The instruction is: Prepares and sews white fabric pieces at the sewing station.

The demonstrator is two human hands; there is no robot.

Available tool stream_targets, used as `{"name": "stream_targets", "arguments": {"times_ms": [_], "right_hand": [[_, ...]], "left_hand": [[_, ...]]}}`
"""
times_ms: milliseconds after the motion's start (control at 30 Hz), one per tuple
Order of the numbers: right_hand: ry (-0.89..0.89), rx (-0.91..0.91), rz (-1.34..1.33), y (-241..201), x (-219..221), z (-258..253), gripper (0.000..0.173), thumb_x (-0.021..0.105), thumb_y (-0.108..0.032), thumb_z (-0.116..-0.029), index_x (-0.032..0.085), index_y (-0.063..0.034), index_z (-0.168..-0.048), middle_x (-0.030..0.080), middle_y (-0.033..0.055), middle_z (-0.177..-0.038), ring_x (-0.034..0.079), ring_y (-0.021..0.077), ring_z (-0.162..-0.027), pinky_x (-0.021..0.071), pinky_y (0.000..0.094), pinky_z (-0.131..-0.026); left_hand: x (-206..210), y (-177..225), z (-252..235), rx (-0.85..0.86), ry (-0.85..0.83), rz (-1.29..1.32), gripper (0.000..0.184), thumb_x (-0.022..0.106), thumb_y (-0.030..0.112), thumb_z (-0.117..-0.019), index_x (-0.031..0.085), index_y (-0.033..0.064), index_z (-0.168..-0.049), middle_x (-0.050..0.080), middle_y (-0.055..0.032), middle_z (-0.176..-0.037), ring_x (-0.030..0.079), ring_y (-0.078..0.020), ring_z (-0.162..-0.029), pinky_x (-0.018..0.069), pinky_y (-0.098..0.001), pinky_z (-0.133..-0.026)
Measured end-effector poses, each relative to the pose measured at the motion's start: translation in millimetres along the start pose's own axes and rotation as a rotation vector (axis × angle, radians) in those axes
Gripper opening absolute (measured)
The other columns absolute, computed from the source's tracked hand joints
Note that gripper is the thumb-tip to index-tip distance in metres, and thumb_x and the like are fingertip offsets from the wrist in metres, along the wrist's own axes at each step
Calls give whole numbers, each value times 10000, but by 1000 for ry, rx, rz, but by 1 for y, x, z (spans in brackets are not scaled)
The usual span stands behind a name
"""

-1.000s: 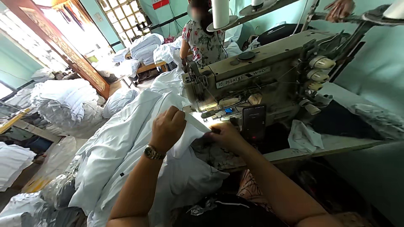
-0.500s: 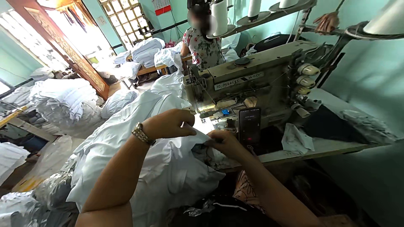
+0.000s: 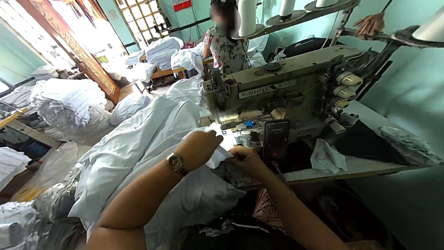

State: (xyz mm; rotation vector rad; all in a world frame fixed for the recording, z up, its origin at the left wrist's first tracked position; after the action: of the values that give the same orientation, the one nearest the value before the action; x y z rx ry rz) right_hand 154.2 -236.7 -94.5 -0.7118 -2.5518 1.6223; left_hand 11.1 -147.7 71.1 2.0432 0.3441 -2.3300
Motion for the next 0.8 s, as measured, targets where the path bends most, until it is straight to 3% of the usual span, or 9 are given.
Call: {"name": "stream_targets", "arguments": {"times_ms": [100, 200, 300, 433, 500, 567, 633, 700, 800], "right_hand": [[8, -3, 6, -1, 0, -3, 150, 762, -214, -914, 775, -70, -955, 738, 19, -1004, 673, 37, -925, 564, 220, -834], [9, 14, 27, -4, 0, -1, 160, 749, -224, -915, 775, -70, -946, 739, 21, -986, 669, 36, -909, 559, 223, -818], [3, 32, 46, -8, 0, -3, 160, 750, -221, -913, 770, -65, -937, 737, 14, -961, 664, 14, -864, 557, 196, -788], [-14, 41, 46, -4, -1, -4, 165, 748, -235, -915, 768, -73, -933, 723, 1, -910, 641, 9, -794, 540, 187, -724], [-19, 46, 44, -5, -1, -5, 158, 760, -225, -904, 761, -68, -919, 716, -2, -890, 633, 4, -772, 535, 181, -707], [-20, 37, 42, -5, -1, -6, 149, 768, -215, -901, 765, -67, -925, 721, 0, -898, 638, 6, -781, 539, 179, -717], [-19, 28, 41, -5, 0, -5, 146, 767, -209, -902, 766, -66, -927, 723, 3, -900, 639, 7, -779, 537, 177, -714], [-14, 40, 54, -5, 1, -5, 156, 767, -223, -898, 759, -67, -908, 711, -2, -877, 621, 0, -749, 523, 173, -685], [-9, 40, 70, -8, -1, -7, 161, 763, -237, -904, 768, -78, -932, 713, -8, -892, 620, -6, -765, 524, 170, -705]], "left_hand": [[0, 0, 0, -12, -15, -42, 288, 560, 265, -1037, 709, 34, -948, 654, -162, -1012, 678, -322, -790, 563, -503, -655], [-2, 6, 1, 31, -118, 42, 217, 549, 214, -1042, 669, 40, -1093, 653, -156, -1058, 683, -324, -884, 560, -512, -735], [-1, 7, 2, -24, -105, -15, 200, 525, 80, -1023, 627, 57, -1193, 665, -169, -986, 689, -358, -850, 558, -524, -697], [-1, 11, 0, -18, -68, 14, 178, 572, 146, -1028, 654, 53, -1156, 662, -172, -1024, 690, -352, -846, 566, -522, -701], [0, 8, -2, -86, -13, -62, 152, 587, 131, -1013, 691, 30, -1056, 624, -176, -1096, 672, -324, -758, 574, -482, -630], [-2, 9, -2, -61, -40, -73, 254, 560, 236, -1036, 694, 29, -974, 628, -171, -1099, 669, -311, -762, 564, -479, -629], [-3, 10, 0, -18, -65, -7, 231, 567, 239, -1035, 672, 33, -1038, 634, -165, -1086, 671, -323, -826, 552, -491, -680], [-2, 8, 1, -27, -28, -6, 176, 580, 101, -1009, 650, 36, -1156, 641, -172, -1058, 684, -338, -804, 570, -496, -668], [-2, 13, 3, 4, -64, 18, 159, 529, 140, -1040, 608, 61, -1153, 661, -154, -900, 687, -354, -799, 550, -526, -661]]}}
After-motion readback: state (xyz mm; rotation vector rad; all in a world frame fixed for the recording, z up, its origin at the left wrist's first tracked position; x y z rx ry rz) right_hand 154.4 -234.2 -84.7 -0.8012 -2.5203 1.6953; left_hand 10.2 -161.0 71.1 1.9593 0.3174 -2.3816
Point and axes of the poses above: each hand's wrist, its own z-axis away from the middle knuckle, its own x-axis out of the palm, y = z × x, the point moved 3 cm from there along -z, towards the middle knuckle
